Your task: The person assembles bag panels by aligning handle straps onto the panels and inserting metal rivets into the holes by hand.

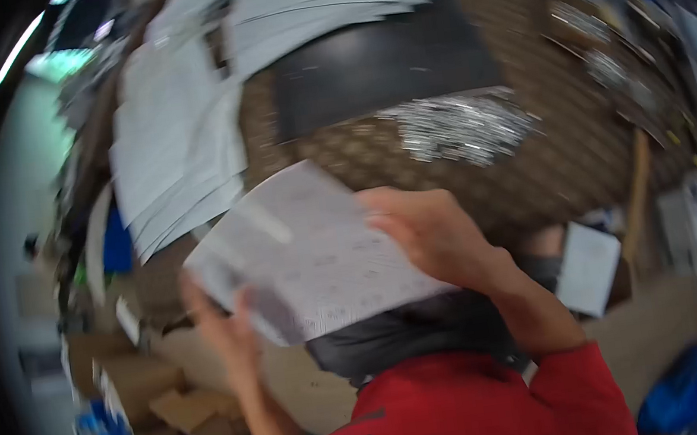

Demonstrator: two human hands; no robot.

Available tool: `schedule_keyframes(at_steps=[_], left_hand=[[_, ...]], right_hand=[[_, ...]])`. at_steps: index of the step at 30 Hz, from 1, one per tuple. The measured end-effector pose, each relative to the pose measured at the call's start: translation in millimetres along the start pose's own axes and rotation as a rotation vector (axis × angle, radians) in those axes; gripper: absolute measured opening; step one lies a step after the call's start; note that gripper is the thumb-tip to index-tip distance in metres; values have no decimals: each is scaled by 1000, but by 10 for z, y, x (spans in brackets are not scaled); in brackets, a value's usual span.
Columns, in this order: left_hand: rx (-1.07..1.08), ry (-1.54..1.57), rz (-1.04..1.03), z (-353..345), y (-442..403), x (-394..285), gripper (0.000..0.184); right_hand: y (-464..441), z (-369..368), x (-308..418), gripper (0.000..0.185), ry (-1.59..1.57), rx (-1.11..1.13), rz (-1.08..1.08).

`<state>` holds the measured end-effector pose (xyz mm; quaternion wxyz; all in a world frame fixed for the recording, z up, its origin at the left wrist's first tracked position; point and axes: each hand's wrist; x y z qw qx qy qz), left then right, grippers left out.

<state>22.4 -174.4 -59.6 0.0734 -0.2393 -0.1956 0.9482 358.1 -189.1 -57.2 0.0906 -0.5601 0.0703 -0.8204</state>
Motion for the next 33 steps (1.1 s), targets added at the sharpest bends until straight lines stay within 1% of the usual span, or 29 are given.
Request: schedule_keyframes(at_steps=[1,2,3,4,5,6,8,9,10,12,13,15,16,17,19,20,22,23,25,26,27,28,29,31,32,33], left_hand=[[-34,69,25,46,-118,52,90],[-38,20,-143,121,-219,284,99],[31,72,-185,172,-269,333,90],[85,111,-219,208,-305,370,81],[109,138,-231,160,-308,419,81],[164,210,-140,127,-285,469,69],[252,338,47,83,-264,531,45],[250,342,40,33,-266,546,45],[231,382,-82,-27,-242,569,44],[186,456,-314,-102,-150,570,42],[184,456,-311,-94,-124,522,42],[129,258,-410,-49,-92,357,32],[94,148,-451,-21,-69,294,29],[75,119,-432,1,-45,270,29],[140,-54,-559,59,-3,322,28],[130,-70,-560,50,32,367,26],[104,-88,-569,87,59,349,23],[90,-75,-587,100,37,290,22],[23,-30,-643,184,-23,41,14],[15,-48,-632,191,-41,-68,14],[-26,4,-689,177,-50,-182,15],[-61,64,-751,129,-68,-281,22],[-55,72,-754,46,-92,-373,22],[-40,183,-922,-108,-121,-517,20],[-9,200,-915,-141,-129,-546,20],[12,205,-973,-168,-133,-579,19]], right_hand=[[98,106,0,26,-7,-5,67],[183,202,7,24,-11,-7,141],[275,309,44,24,28,-50,90],[325,388,123,24,-38,42,67],[352,470,150,24,-117,146,53],[388,580,74,24,-107,137,36],[434,877,-191,23,-321,241,-23],[420,1026,-323,22,-347,61,-99],[406,1169,-457,20,-374,-119,-178],[335,1456,-684,18,166,-513,-349],[315,1560,-833,18,166,-509,-348],[301,1691,-1062,15,594,-520,-261],[311,1729,-1107,15,583,-508,-243],[289,1723,-1142,14,658,-483,-237],[193,1647,-1159,13,724,-458,-209],[180,1622,-1071,12,718,-459,-195],[148,1519,-1008,12,481,-615,-269],[169,1557,-1019,13,546,-631,-250],[167,1550,-981,10,212,-667,-235],[150,1511,-912,10,199,-654,-223],[126,1416,-719,8,66,-595,-216],[108,1295,-560,5,-61,-542,-216],[93,1146,-427,5,-57,-548,-224],[83,802,-153,4,-311,-246,-261],[90,627,-64,4,-451,-78,-265],[102,456,7,4,-599,84,-275]])
Point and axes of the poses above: each hand's wrist, its own y-axis away from the middle knuckle, its own z-axis out of the back of the hand, x = y × z, and after that the axes turned 3 degrees about x, right-handed
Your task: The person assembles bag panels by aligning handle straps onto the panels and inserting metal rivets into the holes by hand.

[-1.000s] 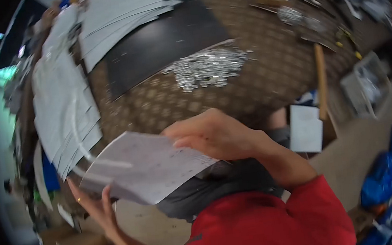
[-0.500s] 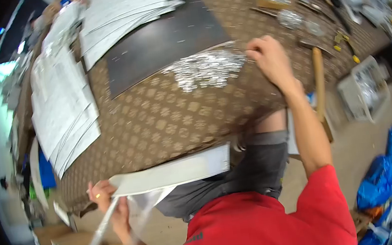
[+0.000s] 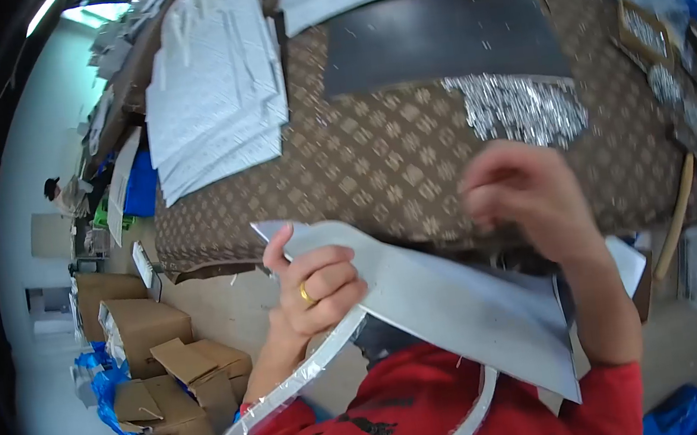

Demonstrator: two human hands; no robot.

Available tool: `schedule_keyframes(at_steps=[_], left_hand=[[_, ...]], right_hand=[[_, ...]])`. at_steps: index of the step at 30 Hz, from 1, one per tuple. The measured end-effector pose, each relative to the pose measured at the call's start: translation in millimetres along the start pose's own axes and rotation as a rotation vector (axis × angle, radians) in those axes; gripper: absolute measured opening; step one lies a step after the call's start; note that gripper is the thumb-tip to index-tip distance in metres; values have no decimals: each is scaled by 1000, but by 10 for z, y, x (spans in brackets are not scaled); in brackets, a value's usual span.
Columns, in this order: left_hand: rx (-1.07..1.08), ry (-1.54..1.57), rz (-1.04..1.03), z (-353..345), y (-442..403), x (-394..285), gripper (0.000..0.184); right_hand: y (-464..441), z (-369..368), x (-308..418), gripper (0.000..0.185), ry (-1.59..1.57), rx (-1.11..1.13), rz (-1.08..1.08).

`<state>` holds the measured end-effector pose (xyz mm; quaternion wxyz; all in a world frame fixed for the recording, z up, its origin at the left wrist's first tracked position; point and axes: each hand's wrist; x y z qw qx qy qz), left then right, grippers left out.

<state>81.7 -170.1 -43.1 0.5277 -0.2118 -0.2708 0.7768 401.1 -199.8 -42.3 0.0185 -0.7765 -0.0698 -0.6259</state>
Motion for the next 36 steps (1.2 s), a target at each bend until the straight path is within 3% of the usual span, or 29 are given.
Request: schedule_keyframes(at_steps=[2,5,12,17,20,24,27,30,31,33,35,36], left_hand=[[49,45,-115,-76,-21,-30,17],[49,109,-51,-77,63,-81,17],[-13,115,0,-73,126,-1,17],[-24,143,6,-97,54,10,19],[-8,151,4,-99,-6,9,19],[69,154,-20,-39,-100,-17,19],[109,186,-84,-58,-158,-50,18],[101,140,-83,-65,-190,-83,20],[151,104,-50,-28,-255,-106,20],[253,21,27,45,-326,-136,21],[263,29,47,105,-259,-124,21],[294,30,67,141,-228,-104,22]], right_hand=[[-14,-315,-57,6,-75,215,-131],[-57,-560,-253,7,-206,327,-296],[-160,-758,-491,10,3,483,-85],[-127,-785,-474,8,-95,452,-147],[-121,-777,-445,12,9,467,-56],[-133,-783,-346,20,62,406,-178],[-152,-768,-462,26,111,441,-105],[-127,-690,-312,22,170,450,-145],[-108,-595,-257,22,188,428,-149],[-100,-289,-127,14,339,171,33],[-29,159,-19,13,613,-286,88],[-40,535,-97,14,778,-485,218]])
Point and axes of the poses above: each hand's wrist, its own y-axis away from the middle knuckle, its own z-axis out of the back of the hand, x = y × z, and after that the axes turned 3 degrees about x, right-handed
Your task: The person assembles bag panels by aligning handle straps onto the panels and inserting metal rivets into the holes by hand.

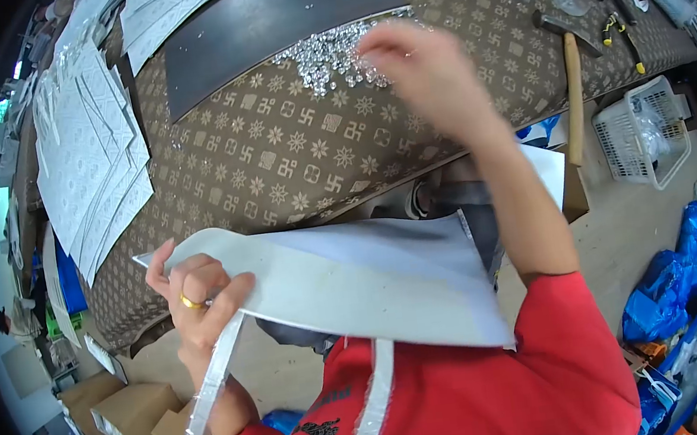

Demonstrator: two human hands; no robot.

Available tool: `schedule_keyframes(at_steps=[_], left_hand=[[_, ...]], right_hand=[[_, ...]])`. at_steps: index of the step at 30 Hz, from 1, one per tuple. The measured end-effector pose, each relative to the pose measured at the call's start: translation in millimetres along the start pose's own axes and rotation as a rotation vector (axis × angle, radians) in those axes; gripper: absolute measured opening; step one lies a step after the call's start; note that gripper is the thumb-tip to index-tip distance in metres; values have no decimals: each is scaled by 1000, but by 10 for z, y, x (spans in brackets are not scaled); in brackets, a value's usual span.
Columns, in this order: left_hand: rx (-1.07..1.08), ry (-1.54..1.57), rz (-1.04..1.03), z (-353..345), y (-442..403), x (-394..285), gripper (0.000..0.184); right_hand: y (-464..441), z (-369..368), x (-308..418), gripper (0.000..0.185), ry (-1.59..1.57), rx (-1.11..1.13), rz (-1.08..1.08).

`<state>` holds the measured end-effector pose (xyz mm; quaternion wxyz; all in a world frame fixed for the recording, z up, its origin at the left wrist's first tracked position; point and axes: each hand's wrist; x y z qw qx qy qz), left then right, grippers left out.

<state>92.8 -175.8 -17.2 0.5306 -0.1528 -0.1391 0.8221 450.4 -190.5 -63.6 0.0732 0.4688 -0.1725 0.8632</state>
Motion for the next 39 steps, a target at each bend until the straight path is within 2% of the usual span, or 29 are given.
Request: schedule_keyframes(at_steps=[1,3,7,10,12,14,17,20,22,24,26,27,29,30,33,39], left_hand=[[35,2,19,18,13,22,22],[8,0,-20,-22,27,68,20],[-49,-3,-79,-146,9,118,17],[-44,-7,-84,-103,-13,168,15],[-65,-10,-118,-140,24,199,13],[-95,-14,-179,-222,44,259,13],[-106,-33,-228,-254,6,304,15],[-119,-3,-298,-263,-41,297,16],[-200,-23,-289,-210,-76,249,17],[-219,16,-267,-161,-97,179,18],[-266,-52,-254,-129,-133,140,16],[-245,-12,-241,-133,-111,91,16],[-285,-50,-213,-120,-128,73,17],[-308,-79,-200,-114,-126,67,17],[-310,-82,-193,-111,-126,67,18],[-307,-74,-211,-115,-146,57,19]], right_hand=[[-88,149,-335,16,158,-224,83],[-127,486,-797,19,459,-239,-18],[-130,499,-774,18,374,-124,-157],[-160,448,-813,14,438,-129,-102],[-140,429,-664,13,303,-188,-161],[-133,408,-628,13,264,-326,-110],[-120,377,-472,10,50,-258,-114],[63,59,65,5,-548,-20,-232],[202,-132,300,6,-649,207,-273],[316,-320,440,7,-904,486,-286],[400,-517,520,7,-954,675,-313],[448,-563,581,7,-960,668,-361],[430,-577,707,6,-923,836,-300],[458,-608,689,6,-927,834,-312],[495,-728,619,7,-978,826,-98],[479,-804,599,8,-889,822,-50]])
Point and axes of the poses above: each hand's wrist, its own y-axis away from the middle knuckle, its own z-axis out of the back of the hand, x = y × z, and after that the axes turned 3 degrees about x, right-handed
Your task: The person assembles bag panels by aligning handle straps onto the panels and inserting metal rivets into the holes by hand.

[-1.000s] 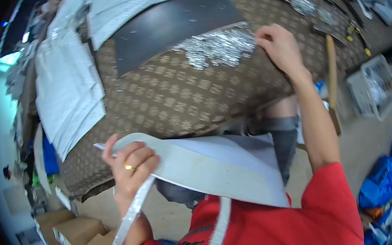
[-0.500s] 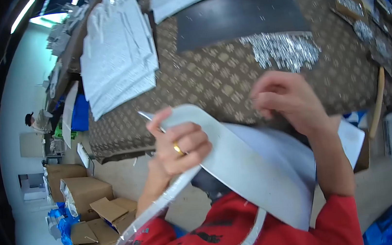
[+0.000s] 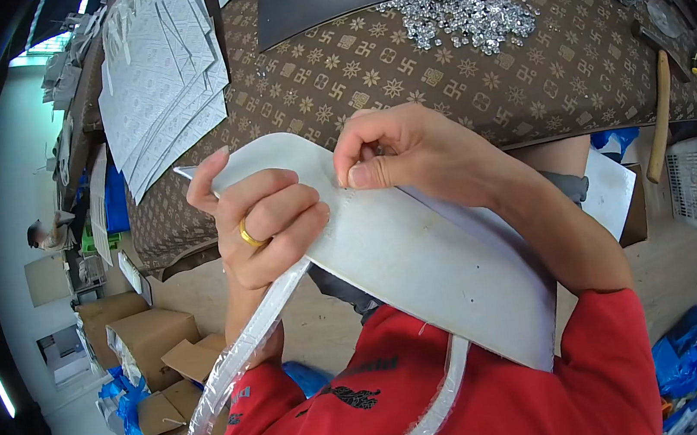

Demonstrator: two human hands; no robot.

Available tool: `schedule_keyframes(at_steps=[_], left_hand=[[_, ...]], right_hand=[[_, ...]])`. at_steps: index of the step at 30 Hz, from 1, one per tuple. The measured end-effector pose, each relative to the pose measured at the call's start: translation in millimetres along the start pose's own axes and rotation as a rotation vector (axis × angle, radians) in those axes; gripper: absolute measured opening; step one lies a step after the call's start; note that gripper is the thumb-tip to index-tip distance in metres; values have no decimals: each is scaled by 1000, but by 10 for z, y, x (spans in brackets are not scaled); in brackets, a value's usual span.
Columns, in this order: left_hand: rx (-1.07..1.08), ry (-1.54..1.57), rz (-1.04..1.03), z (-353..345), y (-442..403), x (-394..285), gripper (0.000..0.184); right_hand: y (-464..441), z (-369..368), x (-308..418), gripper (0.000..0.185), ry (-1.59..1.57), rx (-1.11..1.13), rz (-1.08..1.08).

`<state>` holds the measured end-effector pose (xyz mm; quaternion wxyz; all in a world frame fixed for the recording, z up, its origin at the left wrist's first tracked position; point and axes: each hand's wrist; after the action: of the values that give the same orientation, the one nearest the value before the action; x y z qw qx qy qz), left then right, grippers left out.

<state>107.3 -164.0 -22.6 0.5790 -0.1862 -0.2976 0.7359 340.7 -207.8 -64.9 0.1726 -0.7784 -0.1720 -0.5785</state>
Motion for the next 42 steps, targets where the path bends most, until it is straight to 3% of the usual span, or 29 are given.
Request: schedule_keyframes(at_steps=[15,19,27,31,39,42], left_hand=[[-5,33,-143,48,-40,-117,15],[35,30,-60,101,-14,-185,23],[-66,-14,-127,68,-66,-143,16],[31,3,-46,163,-17,-240,25],[40,8,-49,193,-24,-225,23],[20,31,-146,109,-33,-217,17]], right_hand=[[40,-21,73,17,66,103,7],[108,6,78,15,31,86,7],[83,-78,83,13,-74,40,49],[120,-56,78,13,-60,82,-5],[59,-111,27,12,-59,28,74],[63,-97,95,11,9,65,-194]])
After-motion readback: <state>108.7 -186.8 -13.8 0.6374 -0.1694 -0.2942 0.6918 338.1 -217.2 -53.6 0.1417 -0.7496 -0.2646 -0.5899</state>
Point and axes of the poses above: each hand's wrist, its own y-axis away from the middle knuckle, its own z-axis out of the back of the hand, x = y × z, and after that the axes turned 3 degrees about x, right-handed
